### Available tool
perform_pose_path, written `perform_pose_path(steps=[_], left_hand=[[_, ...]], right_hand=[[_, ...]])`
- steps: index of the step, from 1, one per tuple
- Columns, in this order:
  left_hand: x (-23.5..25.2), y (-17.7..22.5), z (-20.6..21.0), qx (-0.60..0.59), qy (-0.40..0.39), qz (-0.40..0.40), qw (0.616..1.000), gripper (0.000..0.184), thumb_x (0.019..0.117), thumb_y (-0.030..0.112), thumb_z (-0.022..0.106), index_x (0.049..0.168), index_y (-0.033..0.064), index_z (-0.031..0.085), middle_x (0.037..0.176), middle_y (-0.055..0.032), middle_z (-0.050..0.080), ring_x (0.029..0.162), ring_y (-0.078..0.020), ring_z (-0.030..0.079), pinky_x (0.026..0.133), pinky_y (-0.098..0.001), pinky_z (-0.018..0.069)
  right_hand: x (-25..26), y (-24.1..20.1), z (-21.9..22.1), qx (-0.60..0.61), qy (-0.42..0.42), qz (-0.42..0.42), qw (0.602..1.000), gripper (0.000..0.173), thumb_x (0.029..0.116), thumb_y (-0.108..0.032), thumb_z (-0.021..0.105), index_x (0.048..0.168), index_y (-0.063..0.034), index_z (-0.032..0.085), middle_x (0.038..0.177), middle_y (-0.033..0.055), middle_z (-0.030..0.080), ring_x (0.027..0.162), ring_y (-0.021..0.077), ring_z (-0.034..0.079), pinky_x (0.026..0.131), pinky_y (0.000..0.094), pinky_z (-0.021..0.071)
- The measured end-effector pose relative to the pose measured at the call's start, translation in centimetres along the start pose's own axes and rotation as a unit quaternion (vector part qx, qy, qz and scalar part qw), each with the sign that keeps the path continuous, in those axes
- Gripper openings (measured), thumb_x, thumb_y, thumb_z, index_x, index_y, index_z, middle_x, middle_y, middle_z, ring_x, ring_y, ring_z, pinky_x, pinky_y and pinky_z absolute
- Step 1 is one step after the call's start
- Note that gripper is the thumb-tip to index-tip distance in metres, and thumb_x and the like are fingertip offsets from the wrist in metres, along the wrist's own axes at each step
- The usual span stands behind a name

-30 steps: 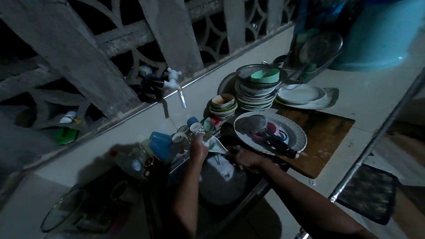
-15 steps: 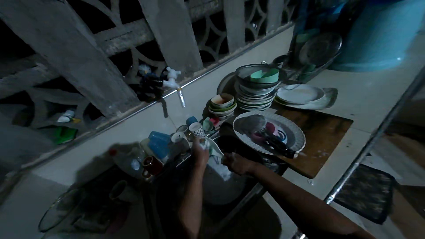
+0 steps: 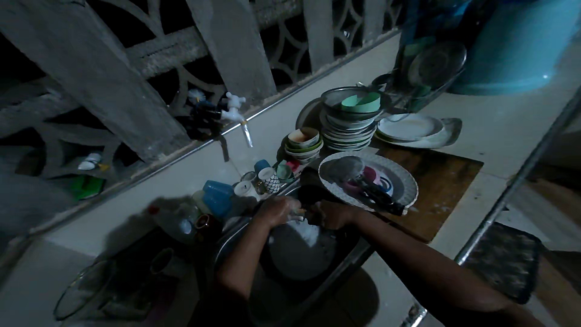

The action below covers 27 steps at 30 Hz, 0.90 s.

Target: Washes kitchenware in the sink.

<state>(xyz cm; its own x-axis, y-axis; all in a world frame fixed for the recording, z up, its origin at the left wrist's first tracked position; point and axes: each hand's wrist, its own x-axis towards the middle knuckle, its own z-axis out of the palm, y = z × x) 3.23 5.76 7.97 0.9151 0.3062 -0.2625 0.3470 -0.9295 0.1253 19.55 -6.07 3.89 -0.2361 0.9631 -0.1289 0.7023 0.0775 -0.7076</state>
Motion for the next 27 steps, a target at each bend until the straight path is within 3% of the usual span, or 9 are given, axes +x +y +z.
perform_pose_path(steps=[4,8,11,14,18,20,23,25,27], left_hand=[[0.0,-1.3,-1.1,-0.121,0.088,-0.105,0.983,0.040,0.0933,0.027,0.076,0.121,-0.0017,0.070,0.125,-0.0229,0.067,0.125,-0.0367,0.060,0.111,-0.0531,0.0418],[1.0,-2.3,1.1,-0.267,0.310,-0.165,0.897,0.042,0.0824,0.013,0.086,0.115,-0.0070,0.068,0.115,-0.0242,0.070,0.113,-0.0356,0.067,0.104,-0.0502,0.0494],[2.5,-1.9,3.4,-0.387,0.438,-0.225,0.780,0.050,0.0796,0.010,0.087,0.119,-0.0093,0.064,0.113,-0.0249,0.069,0.108,-0.0319,0.067,0.099,-0.0466,0.0520],[4.1,-0.4,5.3,-0.531,0.536,-0.244,0.609,0.043,0.0894,0.004,0.076,0.126,-0.0086,0.058,0.118,-0.0235,0.065,0.108,-0.0257,0.064,0.096,-0.0407,0.0527],[4.8,2.2,6.2,-0.676,0.494,-0.288,0.464,0.044,0.1086,0.026,0.051,0.141,-0.0035,0.047,0.126,-0.0231,0.060,0.107,-0.0268,0.062,0.093,-0.0429,0.0530],[4.8,2.9,6.1,-0.712,0.465,-0.287,0.442,0.036,0.1105,0.025,0.046,0.133,-0.0033,0.051,0.106,-0.0182,0.063,0.084,-0.0214,0.064,0.074,-0.0356,0.0563],[4.5,2.7,6.5,-0.725,0.443,-0.287,0.443,0.032,0.1102,0.018,0.046,0.134,-0.0038,0.048,0.104,-0.0192,0.061,0.082,-0.0227,0.064,0.072,-0.0357,0.0564],[4.5,1.5,7.5,-0.672,0.455,-0.316,0.492,0.038,0.1071,0.014,0.053,0.140,-0.0051,0.046,0.121,-0.0244,0.060,0.100,-0.0284,0.064,0.087,-0.0420,0.0559],[4.2,-0.4,9.0,-0.570,0.473,-0.306,0.598,0.050,0.1019,0.008,0.061,0.145,-0.0087,0.042,0.140,-0.0297,0.052,0.127,-0.0342,0.055,0.107,-0.0461,0.0461]], right_hand=[[-0.8,-0.1,1.0,0.130,0.048,0.024,0.990,0.025,0.1082,-0.018,0.049,0.112,0.0033,0.060,0.083,0.0066,0.052,0.069,0.0114,0.048,0.067,0.0296,0.0449],[-0.8,-0.4,2.4,0.263,0.090,0.053,0.959,0.023,0.1106,-0.022,0.044,0.113,-0.0031,0.057,0.070,-0.0033,0.050,0.052,0.0032,0.045,0.050,0.0197,0.0389],[-0.5,-0.4,3.8,0.354,0.088,0.030,0.931,0.024,0.1104,-0.014,0.041,0.126,-0.0005,0.052,0.079,-0.0015,0.057,0.056,0.0043,0.052,0.054,0.0201,0.0475],[-0.4,-0.8,5.0,0.408,0.066,0.042,0.910,0.033,0.1123,-0.019,0.036,0.140,-0.0045,0.045,0.087,0.0006,0.059,0.052,0.0062,0.052,0.051,0.0223,0.0500],[0.8,-1.0,6.7,0.422,0.119,0.064,0.896,0.036,0.1131,-0.026,0.035,0.138,-0.0043,0.049,0.074,-0.0005,0.052,0.045,0.0058,0.043,0.042,0.0216,0.0414],[1.3,-0.8,7.2,0.376,0.147,0.080,0.911,0.036,0.1130,-0.028,0.036,0.134,-0.0025,0.052,0.073,0.0007,0.052,0.047,0.0076,0.045,0.045,0.0233,0.0416],[1.8,-0.5,7.4,0.254,0.147,0.105,0.950,0.036,0.1130,-0.026,0.036,0.131,0.0008,0.053,0.080,0.0071,0.054,0.061,0.0152,0.051,0.059,0.0318,0.0462],[1.7,-1.1,6.9,0.204,0.120,0.126,0.963,0.036,0.1128,-0.022,0.036,0.135,0.0008,0.052,0.089,0.0126,0.057,0.070,0.0206,0.055,0.068,0.0369,0.0493],[1.3,-1.3,6.0,0.180,0.082,0.155,0.968,0.033,0.1124,-0.022,0.039,0.135,-0.0009,0.052,0.095,0.0144,0.057,0.075,0.0220,0.056,0.071,0.0390,0.0495]])
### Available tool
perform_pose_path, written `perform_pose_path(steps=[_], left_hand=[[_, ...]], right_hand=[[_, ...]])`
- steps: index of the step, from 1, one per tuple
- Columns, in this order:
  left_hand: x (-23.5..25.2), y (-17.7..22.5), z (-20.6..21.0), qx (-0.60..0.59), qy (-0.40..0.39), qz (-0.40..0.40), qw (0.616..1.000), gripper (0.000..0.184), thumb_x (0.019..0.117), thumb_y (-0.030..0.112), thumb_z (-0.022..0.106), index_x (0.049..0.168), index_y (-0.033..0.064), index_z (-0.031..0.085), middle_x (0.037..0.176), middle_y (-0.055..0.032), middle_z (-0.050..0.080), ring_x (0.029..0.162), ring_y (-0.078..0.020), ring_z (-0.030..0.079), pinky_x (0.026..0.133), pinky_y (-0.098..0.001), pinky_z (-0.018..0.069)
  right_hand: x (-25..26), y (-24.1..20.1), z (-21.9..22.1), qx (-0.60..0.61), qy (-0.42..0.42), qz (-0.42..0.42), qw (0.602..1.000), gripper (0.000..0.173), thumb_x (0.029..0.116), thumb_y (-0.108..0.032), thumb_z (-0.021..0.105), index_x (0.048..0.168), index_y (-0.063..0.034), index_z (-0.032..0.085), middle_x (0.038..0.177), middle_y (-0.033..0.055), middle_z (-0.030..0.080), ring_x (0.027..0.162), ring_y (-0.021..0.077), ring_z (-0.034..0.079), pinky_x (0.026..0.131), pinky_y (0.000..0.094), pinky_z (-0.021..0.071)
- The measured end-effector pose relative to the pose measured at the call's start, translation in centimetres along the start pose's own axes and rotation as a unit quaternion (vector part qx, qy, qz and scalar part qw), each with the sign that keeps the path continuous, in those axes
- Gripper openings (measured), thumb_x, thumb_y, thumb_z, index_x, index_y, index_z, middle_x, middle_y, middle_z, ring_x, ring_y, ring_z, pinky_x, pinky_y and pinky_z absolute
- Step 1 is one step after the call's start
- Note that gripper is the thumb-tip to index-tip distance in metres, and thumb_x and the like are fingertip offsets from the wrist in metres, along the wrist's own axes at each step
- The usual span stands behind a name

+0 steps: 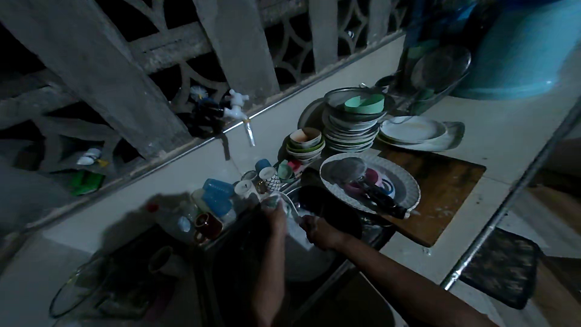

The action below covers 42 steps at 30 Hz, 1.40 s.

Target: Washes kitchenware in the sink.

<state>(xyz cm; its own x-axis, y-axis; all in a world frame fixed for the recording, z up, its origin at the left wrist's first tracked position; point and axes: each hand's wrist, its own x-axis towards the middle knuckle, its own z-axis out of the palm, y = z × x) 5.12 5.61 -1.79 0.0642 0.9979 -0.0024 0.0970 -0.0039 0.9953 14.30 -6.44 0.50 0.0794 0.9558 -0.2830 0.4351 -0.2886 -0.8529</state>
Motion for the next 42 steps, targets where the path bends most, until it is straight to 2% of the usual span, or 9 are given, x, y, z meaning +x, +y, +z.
perform_pose_path(steps=[4,8,12,17,20,25,29,33,42], left_hand=[[1.0,-0.4,-2.5,0.321,-0.099,0.152,0.929,0.042,0.0990,0.010,0.065,0.135,-0.0109,0.056,0.137,-0.0306,0.058,0.132,-0.0399,0.055,0.116,-0.0462,0.0399],[2.2,-3.0,-3.6,0.498,-0.232,0.075,0.832,0.041,0.1039,0.013,0.057,0.144,0.0023,0.054,0.148,-0.0202,0.054,0.139,-0.0322,0.051,0.118,-0.0447,0.0378],[1.9,-9.5,-4.9,0.518,-0.307,-0.031,0.798,0.053,0.1037,0.010,0.054,0.152,-0.0045,0.040,0.157,-0.0252,0.042,0.146,-0.0375,0.041,0.121,-0.0492,0.0330],[0.6,-15.8,-5.5,0.365,-0.268,-0.055,0.890,0.053,0.1095,0.019,0.045,0.158,0.0017,0.033,0.166,-0.0196,0.028,0.155,-0.0325,0.025,0.127,-0.0435,0.0212],[-0.3,-12.2,-5.1,0.277,-0.293,0.041,0.914,0.054,0.1039,0.004,0.048,0.155,-0.0061,0.033,0.165,-0.0297,0.020,0.155,-0.0391,0.019,0.127,-0.0429,0.0174],[2.1,-9.0,-5.3,0.286,-0.277,0.068,0.915,0.068,0.0968,0.023,0.070,0.157,0.0103,0.041,0.164,-0.0204,0.031,0.148,-0.0331,0.039,0.119,-0.0458,0.0366],[1.4,-6.4,-2.5,0.021,-0.103,-0.059,0.993,0.054,0.0965,0.008,0.069,0.145,-0.0001,0.047,0.132,-0.0224,0.060,0.114,-0.0274,0.062,0.097,-0.0426,0.0529],[-2.0,-2.3,1.3,-0.160,-0.031,-0.149,0.975,0.038,0.1088,0.026,0.050,0.131,-0.0047,0.054,0.109,-0.0172,0.063,0.088,-0.0188,0.061,0.080,-0.0325,0.0543],[0.8,3.3,0.4,0.150,-0.121,0.009,0.981,0.067,0.0940,0.017,0.075,0.148,-0.0048,0.040,0.138,-0.0294,0.054,0.125,-0.0366,0.057,0.105,-0.0497,0.0487]], right_hand=[[0.1,0.9,-1.1,-0.003,-0.055,0.059,0.997,0.029,0.1118,-0.022,0.041,0.132,-0.0042,0.051,0.084,0.0067,0.050,0.063,0.0144,0.048,0.060,0.0315,0.0449],[3.3,4.2,0.6,0.024,-0.125,0.126,0.984,0.028,0.1106,-0.020,0.042,0.133,-0.0039,0.049,0.081,0.0042,0.053,0.059,0.0115,0.051,0.057,0.0288,0.0470],[4.9,4.7,3.9,-0.142,-0.126,0.156,0.969,0.034,0.1059,-0.008,0.050,0.133,0.0107,0.054,0.127,0.0266,0.061,0.113,0.0344,0.062,0.100,0.0487,0.0475],[5.3,7.2,6.0,-0.283,-0.195,0.018,0.939,0.034,0.1014,-0.007,0.057,0.125,0.0171,0.058,0.130,0.0360,0.057,0.123,0.0476,0.056,0.105,0.0554,0.0450],[1.9,-0.1,5.5,-0.111,-0.130,0.181,0.968,0.038,0.1100,-0.007,0.041,0.140,0.0158,0.048,0.143,0.0323,0.051,0.133,0.0371,0.052,0.114,0.0459,0.0358],[4.3,7.6,5.3,0.139,-0.113,0.112,0.978,0.035,0.1132,-0.028,0.035,0.133,-0.0040,0.051,0.082,0.0031,0.054,0.057,0.0107,0.050,0.054,0.0273,0.0462],[3.1,6.4,5.6,0.171,-0.054,0.053,0.982,0.034,0.1132,-0.031,0.034,0.133,-0.0069,0.048,0.076,0.0015,0.049,0.051,0.0110,0.047,0.049,0.0271,0.0450],[2.9,5.0,5.2,0.181,0.039,-0.010,0.983,0.031,0.1094,-0.020,0.044,0.133,-0.0009,0.051,0.081,0.0058,0.053,0.057,0.0133,0.050,0.053,0.0305,0.0466],[1.0,4.0,1.4,0.270,0.007,-0.051,0.961,0.027,0.1128,-0.026,0.033,0.123,-0.0057,0.048,0.066,-0.0015,0.046,0.044,0.0086,0.044,0.043,0.0244,0.0423]])
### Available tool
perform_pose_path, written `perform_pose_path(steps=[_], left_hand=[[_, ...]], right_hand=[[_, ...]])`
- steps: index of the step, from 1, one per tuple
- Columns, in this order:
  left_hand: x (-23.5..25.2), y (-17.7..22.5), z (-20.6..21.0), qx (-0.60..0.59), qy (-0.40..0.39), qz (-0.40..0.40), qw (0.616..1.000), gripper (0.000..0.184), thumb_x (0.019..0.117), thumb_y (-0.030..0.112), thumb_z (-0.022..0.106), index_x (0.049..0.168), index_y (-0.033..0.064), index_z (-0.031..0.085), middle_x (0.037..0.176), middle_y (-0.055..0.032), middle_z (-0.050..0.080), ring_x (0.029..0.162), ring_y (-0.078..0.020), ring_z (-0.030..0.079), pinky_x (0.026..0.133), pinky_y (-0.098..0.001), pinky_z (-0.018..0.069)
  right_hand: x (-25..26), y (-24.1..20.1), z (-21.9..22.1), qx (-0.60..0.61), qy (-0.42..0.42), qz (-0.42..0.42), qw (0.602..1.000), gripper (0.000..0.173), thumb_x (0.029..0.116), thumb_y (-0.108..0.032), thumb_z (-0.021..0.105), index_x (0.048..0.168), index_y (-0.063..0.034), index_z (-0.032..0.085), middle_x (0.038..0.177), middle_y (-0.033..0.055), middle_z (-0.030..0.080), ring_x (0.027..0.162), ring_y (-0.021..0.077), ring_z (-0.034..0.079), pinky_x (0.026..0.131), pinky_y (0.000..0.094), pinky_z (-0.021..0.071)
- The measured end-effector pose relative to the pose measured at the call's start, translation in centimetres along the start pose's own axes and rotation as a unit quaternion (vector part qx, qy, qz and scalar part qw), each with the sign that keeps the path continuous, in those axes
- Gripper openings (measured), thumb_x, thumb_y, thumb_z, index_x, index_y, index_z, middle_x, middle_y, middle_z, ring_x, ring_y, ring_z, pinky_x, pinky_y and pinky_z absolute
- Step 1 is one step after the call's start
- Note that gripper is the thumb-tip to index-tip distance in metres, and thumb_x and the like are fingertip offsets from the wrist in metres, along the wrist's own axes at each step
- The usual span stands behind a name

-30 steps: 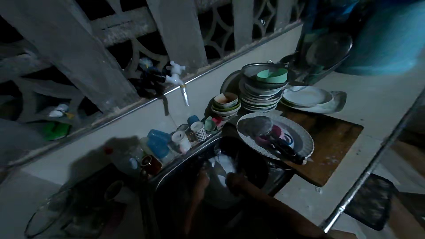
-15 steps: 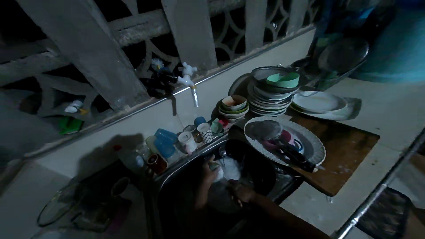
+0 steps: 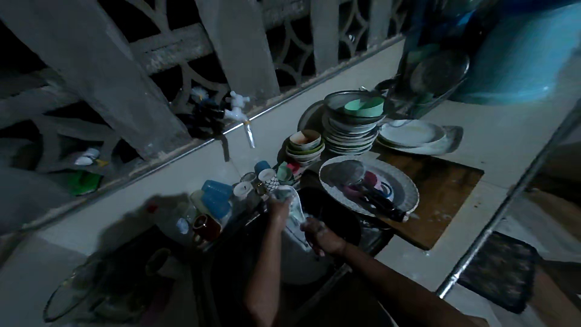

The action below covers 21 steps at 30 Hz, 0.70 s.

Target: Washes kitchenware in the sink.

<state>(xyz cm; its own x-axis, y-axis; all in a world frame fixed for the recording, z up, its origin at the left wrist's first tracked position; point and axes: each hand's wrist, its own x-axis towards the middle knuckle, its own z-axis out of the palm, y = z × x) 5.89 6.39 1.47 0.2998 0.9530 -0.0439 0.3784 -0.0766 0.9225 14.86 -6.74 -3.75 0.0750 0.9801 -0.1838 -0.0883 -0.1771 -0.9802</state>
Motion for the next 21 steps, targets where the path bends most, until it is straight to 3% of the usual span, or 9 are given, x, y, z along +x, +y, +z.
perform_pose_path(steps=[2,4,8,11,13,15,17,19,21], left_hand=[[0.7,1.4,-1.8,0.121,-0.055,0.049,0.990,0.067,0.0917,0.020,0.078,0.146,-0.0044,0.046,0.137,-0.0291,0.056,0.127,-0.0379,0.057,0.108,-0.0511,0.0459],[0.7,3.0,-3.4,0.245,-0.147,0.113,0.952,0.056,0.0945,0.020,0.075,0.140,-0.0052,0.053,0.135,-0.0283,0.059,0.128,-0.0375,0.057,0.112,-0.0500,0.0433],[0.5,4.1,-3.8,0.491,-0.295,0.229,0.787,0.032,0.0977,0.009,0.064,0.129,-0.0004,0.065,0.133,-0.0235,0.063,0.130,-0.0394,0.057,0.112,-0.0558,0.0407],[-0.3,4.0,-3.1,0.581,-0.348,0.240,0.696,0.033,0.0977,0.010,0.064,0.130,0.0024,0.065,0.135,-0.0235,0.062,0.132,-0.0423,0.054,0.112,-0.0599,0.0386],[-0.1,3.6,-3.5,0.571,-0.354,0.228,0.705,0.038,0.0987,0.024,0.067,0.130,0.0025,0.065,0.134,-0.0235,0.063,0.132,-0.0414,0.054,0.113,-0.0593,0.0374],[0.1,3.7,-4.5,0.523,-0.332,0.225,0.752,0.045,0.0955,0.034,0.072,0.126,-0.0001,0.067,0.131,-0.0234,0.064,0.131,-0.0392,0.055,0.114,-0.0570,0.0368],[0.3,3.6,-5.4,0.469,-0.295,0.224,0.802,0.042,0.0927,0.027,0.075,0.122,-0.0030,0.069,0.127,-0.0235,0.067,0.127,-0.0371,0.059,0.113,-0.0529,0.0395],[0.3,3.2,-6.0,0.398,-0.246,0.212,0.858,0.035,0.0905,0.013,0.076,0.120,-0.0053,0.069,0.124,-0.0238,0.068,0.122,-0.0352,0.062,0.111,-0.0487,0.0425],[0.4,2.2,-6.0,0.282,-0.167,0.176,0.928,0.037,0.0874,0.005,0.077,0.120,-0.0075,0.067,0.121,-0.0249,0.068,0.119,-0.0328,0.064,0.108,-0.0447,0.0461]], right_hand=[[-0.2,-0.6,-1.6,-0.079,-0.020,-0.005,0.997,0.029,0.1125,-0.025,0.035,0.124,-0.0034,0.049,0.068,-0.0006,0.046,0.048,0.0088,0.045,0.046,0.0252,0.0433],[-0.2,-1.6,-3.4,-0.190,-0.042,-0.008,0.981,0.034,0.1122,-0.024,0.039,0.132,0.0005,0.051,0.080,0.0046,0.050,0.059,0.0116,0.048,0.057,0.0287,0.0458],[0.3,-4.1,-5.2,-0.385,-0.094,-0.049,0.917,0.032,0.1090,-0.016,0.047,0.128,0.0079,0.057,0.109,0.0250,0.063,0.096,0.0313,0.061,0.090,0.0486,0.0491],[0.9,-6.0,-4.8,-0.480,-0.121,-0.049,0.868,0.035,0.1097,-0.021,0.047,0.128,0.0067,0.059,0.113,0.0294,0.064,0.106,0.0423,0.063,0.095,0.0599,0.0468],[0.9,-6.3,-4.2,-0.484,-0.126,-0.047,0.864,0.034,0.1094,-0.021,0.047,0.123,0.0082,0.060,0.110,0.0298,0.064,0.104,0.0431,0.063,0.093,0.0608,0.0470],[0.5,-5.6,-4.0,-0.435,-0.108,-0.072,0.891,0.033,0.1091,-0.019,0.047,0.117,0.0097,0.060,0.102,0.0264,0.062,0.094,0.0362,0.061,0.088,0.0538,0.0479],[-0.3,-4.9,-3.5,-0.358,-0.080,-0.082,0.927,0.031,0.1090,-0.018,0.047,0.119,0.0088,0.061,0.096,0.0193,0.061,0.083,0.0239,0.058,0.081,0.0408,0.0491],[-0.7,-3.9,-2.8,-0.258,-0.060,-0.055,0.963,0.027,0.1099,-0.021,0.046,0.117,0.0031,0.058,0.079,0.0049,0.051,0.063,0.0102,0.049,0.062,0.0268,0.0454],[-0.9,-3.2,-2.1,-0.159,-0.050,-0.036,0.985,0.024,0.1102,-0.022,0.046,0.112,-0.0003,0.055,0.069,-0.0016,0.049,0.050,0.0060,0.049,0.050,0.0224,0.0457]])
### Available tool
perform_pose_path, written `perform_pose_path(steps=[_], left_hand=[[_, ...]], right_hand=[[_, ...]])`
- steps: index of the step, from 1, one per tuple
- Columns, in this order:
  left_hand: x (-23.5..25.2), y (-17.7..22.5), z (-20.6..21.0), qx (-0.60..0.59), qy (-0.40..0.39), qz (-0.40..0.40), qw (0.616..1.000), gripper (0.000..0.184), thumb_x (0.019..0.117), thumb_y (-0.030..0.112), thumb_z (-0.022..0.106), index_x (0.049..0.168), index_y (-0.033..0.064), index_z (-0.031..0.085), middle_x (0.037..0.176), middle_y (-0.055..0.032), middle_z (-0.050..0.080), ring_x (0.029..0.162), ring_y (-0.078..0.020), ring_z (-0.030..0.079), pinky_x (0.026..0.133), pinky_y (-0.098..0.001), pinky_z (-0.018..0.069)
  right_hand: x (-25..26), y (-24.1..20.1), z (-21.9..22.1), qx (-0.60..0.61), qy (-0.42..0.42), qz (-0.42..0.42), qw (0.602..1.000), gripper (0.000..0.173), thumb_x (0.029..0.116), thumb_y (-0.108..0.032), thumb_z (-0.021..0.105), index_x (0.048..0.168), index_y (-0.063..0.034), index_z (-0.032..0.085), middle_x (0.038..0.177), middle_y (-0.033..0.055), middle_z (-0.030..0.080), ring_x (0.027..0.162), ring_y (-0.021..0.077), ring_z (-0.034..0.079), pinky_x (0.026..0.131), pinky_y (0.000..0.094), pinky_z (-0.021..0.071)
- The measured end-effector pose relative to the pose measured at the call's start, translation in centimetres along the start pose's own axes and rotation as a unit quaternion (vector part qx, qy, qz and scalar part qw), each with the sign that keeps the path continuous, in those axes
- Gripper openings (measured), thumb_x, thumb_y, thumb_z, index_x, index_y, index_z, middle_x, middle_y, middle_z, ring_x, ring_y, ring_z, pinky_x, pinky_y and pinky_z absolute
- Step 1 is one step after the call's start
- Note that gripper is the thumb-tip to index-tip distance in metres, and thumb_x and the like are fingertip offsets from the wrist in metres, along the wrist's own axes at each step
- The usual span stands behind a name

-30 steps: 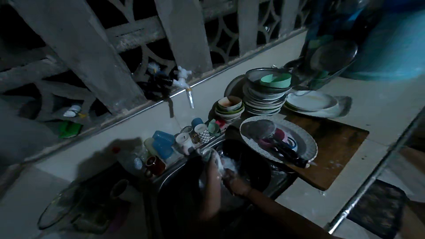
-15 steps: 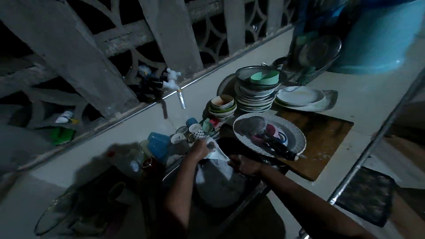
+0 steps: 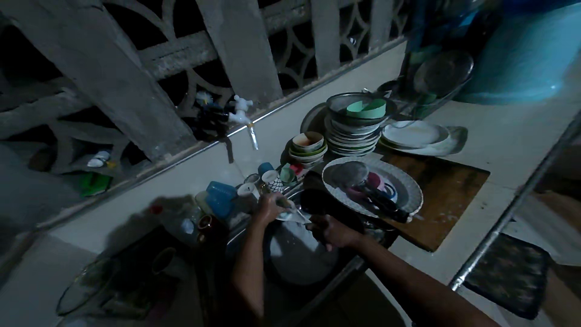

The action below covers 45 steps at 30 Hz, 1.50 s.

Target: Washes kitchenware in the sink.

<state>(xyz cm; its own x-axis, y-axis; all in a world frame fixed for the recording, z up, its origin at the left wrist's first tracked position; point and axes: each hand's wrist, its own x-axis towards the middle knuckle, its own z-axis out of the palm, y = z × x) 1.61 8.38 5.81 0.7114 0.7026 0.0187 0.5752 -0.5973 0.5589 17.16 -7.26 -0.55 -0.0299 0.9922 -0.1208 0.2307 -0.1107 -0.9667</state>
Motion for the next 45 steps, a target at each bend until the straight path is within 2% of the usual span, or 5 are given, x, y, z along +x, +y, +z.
perform_pose_path(steps=[5,10,15,33,45], left_hand=[[0.7,0.6,5.4,-0.426,0.296,-0.116,0.847,0.053,0.0922,0.001,0.071,0.138,-0.0097,0.046,0.127,-0.0256,0.058,0.113,-0.0269,0.060,0.098,-0.0407,0.0518],[-0.1,4.7,7.9,-0.658,0.256,-0.178,0.685,0.031,0.1090,0.022,0.048,0.127,-0.0017,0.051,0.099,-0.0118,0.063,0.084,-0.0161,0.063,0.076,-0.0304,0.0563],[-1.7,4.8,8.6,-0.600,0.192,-0.174,0.757,0.027,0.1049,0.011,0.056,0.127,-0.0046,0.052,0.096,-0.0141,0.066,0.076,-0.0166,0.067,0.068,-0.0293,0.0585],[-0.9,5.9,6.5,-0.371,0.235,-0.121,0.890,0.095,0.0811,0.013,0.086,0.155,-0.0005,0.028,0.146,-0.0281,0.048,0.132,-0.0341,0.052,0.108,-0.0464,0.0466],[0.4,6.7,5.6,-0.677,0.223,-0.131,0.689,0.043,0.1105,0.040,0.034,0.138,0.0092,0.047,0.122,-0.0122,0.058,0.107,-0.0208,0.059,0.090,-0.0419,0.0520]], right_hand=[[0.3,-0.3,2.7,0.147,0.024,-0.005,0.989,0.031,0.1128,-0.026,0.035,0.123,-0.0019,0.051,0.071,-0.0008,0.051,0.048,0.0080,0.049,0.047,0.0237,0.0478],[1.1,0.6,3.9,0.232,0.040,0.039,0.971,0.044,0.1133,-0.041,0.019,0.113,-0.0090,0.050,0.065,-0.0012,0.049,0.042,0.0079,0.040,0.038,0.0221,0.0372],[1.0,0.7,3.8,0.248,0.046,0.100,0.963,0.064,0.1092,-0.055,0.010,0.086,-0.0101,0.049,0.057,-0.0005,0.046,0.039,0.0103,0.040,0.037,0.0247,0.0377],[-0.4,0.1,2.1,-0.171,0.188,-0.111,0.961,0.034,0.1073,-0.020,0.050,0.119,0.0104,0.061,0.095,0.0248,0.067,0.087,0.0341,0.066,0.084,0.0476,0.0532],[-1.0,2.5,2.3,-0.131,0.265,-0.181,0.938,0.031,0.1053,-0.016,0.051,0.112,0.0108,0.064,0.086,0.0209,0.067,0.074,0.0270,0.066,0.074,0.0417,0.0558]])
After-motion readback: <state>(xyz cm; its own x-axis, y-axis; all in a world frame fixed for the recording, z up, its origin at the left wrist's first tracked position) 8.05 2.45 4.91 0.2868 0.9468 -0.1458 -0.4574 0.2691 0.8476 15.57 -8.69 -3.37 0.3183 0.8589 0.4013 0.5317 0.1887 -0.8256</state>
